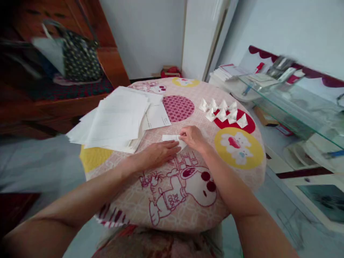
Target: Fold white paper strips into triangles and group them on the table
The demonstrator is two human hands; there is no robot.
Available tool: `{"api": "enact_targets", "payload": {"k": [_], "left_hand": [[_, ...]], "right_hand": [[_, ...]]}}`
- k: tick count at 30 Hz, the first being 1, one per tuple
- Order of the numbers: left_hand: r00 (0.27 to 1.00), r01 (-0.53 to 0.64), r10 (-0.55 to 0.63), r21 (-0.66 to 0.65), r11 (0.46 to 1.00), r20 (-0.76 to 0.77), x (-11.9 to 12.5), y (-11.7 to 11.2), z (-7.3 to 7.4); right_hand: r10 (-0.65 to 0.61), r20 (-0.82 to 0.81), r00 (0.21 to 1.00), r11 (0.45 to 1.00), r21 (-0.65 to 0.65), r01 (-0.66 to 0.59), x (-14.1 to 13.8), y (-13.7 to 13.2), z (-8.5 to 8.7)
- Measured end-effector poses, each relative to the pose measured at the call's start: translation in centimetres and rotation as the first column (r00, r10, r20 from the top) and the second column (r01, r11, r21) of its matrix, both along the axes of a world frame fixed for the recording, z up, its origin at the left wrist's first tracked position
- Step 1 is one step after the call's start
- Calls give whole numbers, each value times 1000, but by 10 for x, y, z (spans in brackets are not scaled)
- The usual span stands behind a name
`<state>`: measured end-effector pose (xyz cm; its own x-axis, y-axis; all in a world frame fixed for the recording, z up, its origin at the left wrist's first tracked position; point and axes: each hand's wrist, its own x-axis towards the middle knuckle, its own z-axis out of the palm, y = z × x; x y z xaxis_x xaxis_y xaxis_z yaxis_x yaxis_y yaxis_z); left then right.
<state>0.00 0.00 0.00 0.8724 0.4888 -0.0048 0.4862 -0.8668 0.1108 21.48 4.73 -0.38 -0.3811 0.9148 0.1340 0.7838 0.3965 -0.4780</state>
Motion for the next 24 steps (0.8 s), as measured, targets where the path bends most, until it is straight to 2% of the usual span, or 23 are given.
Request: {"api": "enact_targets", "payload": {"k": [8,16,24], "left_hand": [[1000,-19,18,-35,999,-8,-5,2,3],[999,-29,30,-34,999,19,-4,2,7],[992,-95,94,-7,995,-86,2,-3,19]], "right_hand": [[6,-9,1000,994,112,-5,3,-8,-6],[61,182,981,967,231,-103,6,-25,-9],[101,364,926,925,308,-222,5,-42,-16]]}}
